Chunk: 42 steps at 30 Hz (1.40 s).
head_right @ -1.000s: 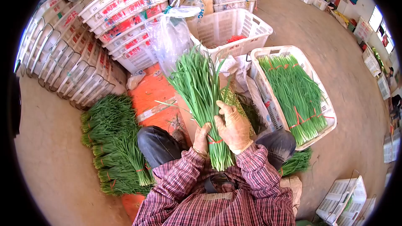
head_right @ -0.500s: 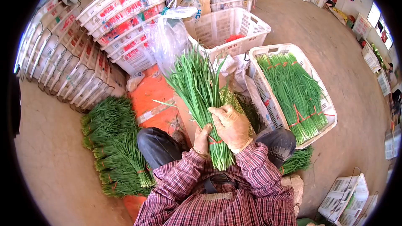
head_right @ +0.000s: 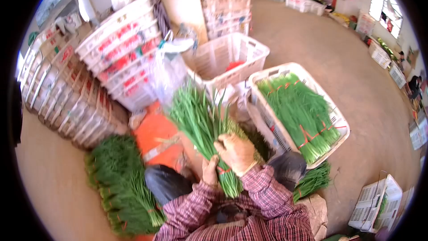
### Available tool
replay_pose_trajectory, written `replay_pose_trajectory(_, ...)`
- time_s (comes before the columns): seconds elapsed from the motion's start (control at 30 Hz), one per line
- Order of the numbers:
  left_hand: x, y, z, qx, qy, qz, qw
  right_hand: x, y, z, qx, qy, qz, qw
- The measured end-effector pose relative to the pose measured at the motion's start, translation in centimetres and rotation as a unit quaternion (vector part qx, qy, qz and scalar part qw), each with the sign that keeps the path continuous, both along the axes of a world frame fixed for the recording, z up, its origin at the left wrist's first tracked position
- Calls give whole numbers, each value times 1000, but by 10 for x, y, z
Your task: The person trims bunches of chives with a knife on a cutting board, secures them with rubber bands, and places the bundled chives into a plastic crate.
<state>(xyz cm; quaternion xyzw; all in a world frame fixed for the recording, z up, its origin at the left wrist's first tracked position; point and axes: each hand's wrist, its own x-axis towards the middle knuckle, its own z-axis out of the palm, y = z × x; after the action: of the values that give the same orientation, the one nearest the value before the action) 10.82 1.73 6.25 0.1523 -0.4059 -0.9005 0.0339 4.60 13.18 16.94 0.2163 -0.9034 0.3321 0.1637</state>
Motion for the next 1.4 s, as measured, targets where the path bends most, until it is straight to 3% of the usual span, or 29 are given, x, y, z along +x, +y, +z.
replay_pose_trajectory(0.03, -2, 3, 12, -3, -7, 5, 1000, -2, 0, 9, 30, -30, -9, 999)
replay_pose_trajectory(0.1, -9, 12, 10, -19, 89, 49, 995, -7, 2, -6, 21, -22, -2, 1000)
replay_pose_trajectory(0.17, -13, 8, -21, -45, 77, 35, 995, -7, 1, -8, 13, -57, -18, 998)
replay_pose_trajectory(0.27, -12, 9, -26, -33, 69, 25, 997, -13, 3, -21, -28, -83, -12, 996)
replay_pose_trajectory(0.43, -7, 11, -5, -29, 55, 26, 998, -11, 6, -13, -69, -149, -31, 986)
replay_pose_trajectory(0.73, -11, 11, -22, -1, 66, -7, 998, -12, 9, -14, -79, -142, -33, 986)
replay_pose_trajectory(0.83, -10, 9, -14, -51, 21, -13, 998, -9, 12, -5, -96, -195, -2, 976)
replay_pose_trajectory(1.03, -10, 16, -20, -31, 46, 8, 998, -14, 13, -27, -58, -151, -6, 987)
replay_pose_trajectory(1.13, -13, 12, -31, -119, 52, 15, 991, -16, 12, -37, -41, -138, -5, 990)
replay_pose_trajectory(1.27, -5, 13, -44, -87, 23, 10, 996, -18, 11, -39, -8, -143, -23, 989)
replay_pose_trajectory(1.4, -15, 15, -48, -89, 75, 36, 993, -14, 11, -37, -46, -110, -25, 993)
